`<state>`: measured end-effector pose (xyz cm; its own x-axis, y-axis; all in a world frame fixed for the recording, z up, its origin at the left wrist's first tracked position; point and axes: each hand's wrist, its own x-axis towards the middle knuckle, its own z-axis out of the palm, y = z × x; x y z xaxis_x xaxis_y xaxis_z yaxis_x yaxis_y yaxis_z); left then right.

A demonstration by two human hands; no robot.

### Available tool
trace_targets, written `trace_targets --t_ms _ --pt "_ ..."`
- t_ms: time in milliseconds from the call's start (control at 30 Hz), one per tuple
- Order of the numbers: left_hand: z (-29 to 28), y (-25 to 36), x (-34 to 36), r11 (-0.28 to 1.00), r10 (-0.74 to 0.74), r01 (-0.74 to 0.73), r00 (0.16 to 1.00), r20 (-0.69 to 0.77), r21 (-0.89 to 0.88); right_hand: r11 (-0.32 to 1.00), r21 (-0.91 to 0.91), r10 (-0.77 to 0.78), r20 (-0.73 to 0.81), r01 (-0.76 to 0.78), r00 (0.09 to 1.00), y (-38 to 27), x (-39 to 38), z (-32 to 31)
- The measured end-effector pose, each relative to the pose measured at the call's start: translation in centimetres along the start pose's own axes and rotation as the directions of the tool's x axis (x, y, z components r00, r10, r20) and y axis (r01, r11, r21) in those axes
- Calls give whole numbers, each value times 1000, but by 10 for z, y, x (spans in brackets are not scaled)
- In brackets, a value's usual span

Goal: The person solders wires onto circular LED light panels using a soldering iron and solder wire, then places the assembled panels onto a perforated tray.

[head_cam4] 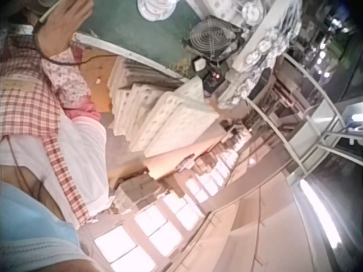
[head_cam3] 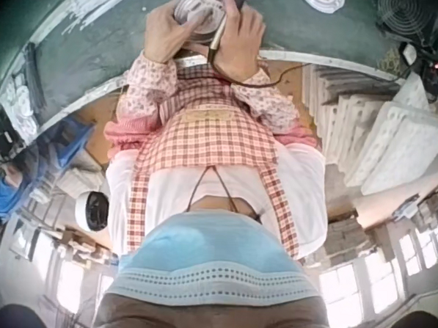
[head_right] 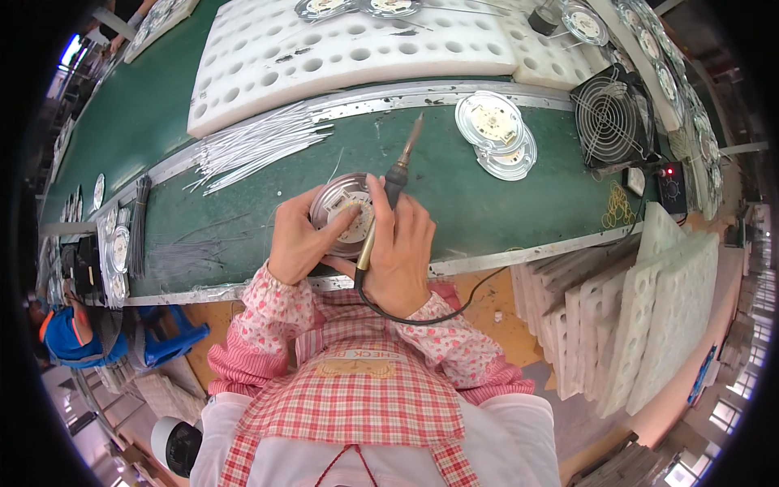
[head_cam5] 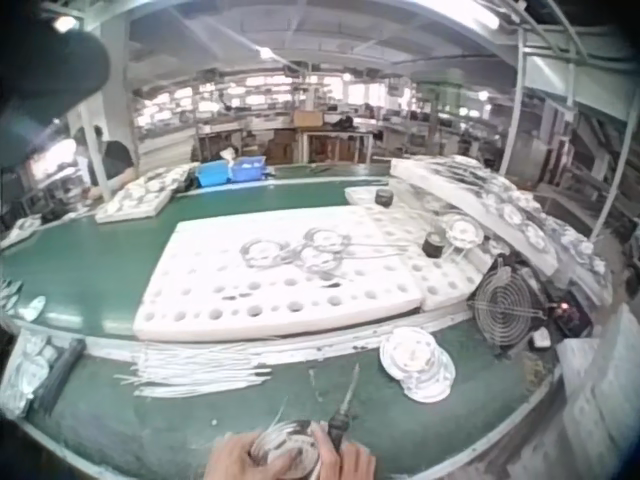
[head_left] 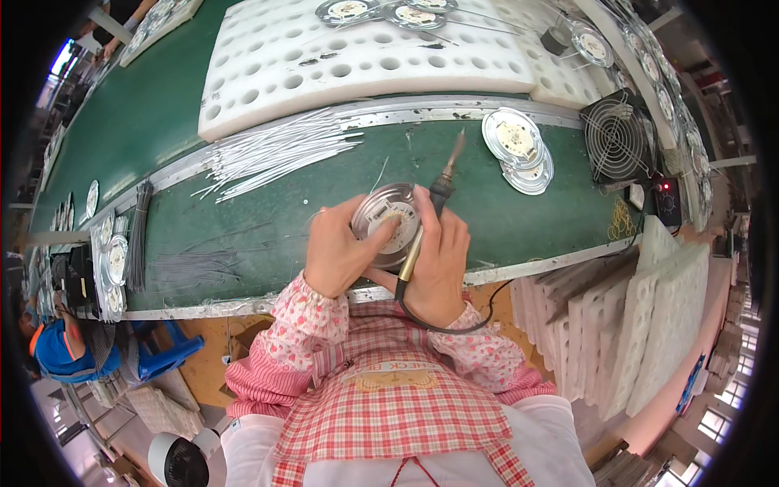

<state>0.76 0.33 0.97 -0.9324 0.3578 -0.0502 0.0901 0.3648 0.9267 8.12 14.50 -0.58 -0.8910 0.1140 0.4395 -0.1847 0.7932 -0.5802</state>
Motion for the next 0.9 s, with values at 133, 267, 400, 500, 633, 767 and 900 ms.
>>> trace_targets --t_ms 133,267,400,500,633,767,900 --pt "2 -5 12 991 -103 106 994 34 -84 998 43 -37 26 36 999 22 6 -20" --pt "-3 -10 9 836 245 -99 948 -205 540 958 257 115 65 -128 991 43 14 -55" --pt "-16 -10 -4 780 360 -122 890 -280 614 848 468 163 219 -250 962 45 23 -67" --pt "-21 -8 -15 707 463 -291 880 -109 645 858 433 134 329 -276 935 42 25 -65" --pt "-14 -11 -18 739 481 -402 877 -6 541 852 451 93 371 -266 924 41 27 -61" --pt "-10 -16 -12 768 465 -405 885 3 496 863 445 54 389 -239 920 42 31 -60" --pt "-9 -18 -8 785 456 -410 890 15 464 886 407 33 428 -224 903 45 35 -60"
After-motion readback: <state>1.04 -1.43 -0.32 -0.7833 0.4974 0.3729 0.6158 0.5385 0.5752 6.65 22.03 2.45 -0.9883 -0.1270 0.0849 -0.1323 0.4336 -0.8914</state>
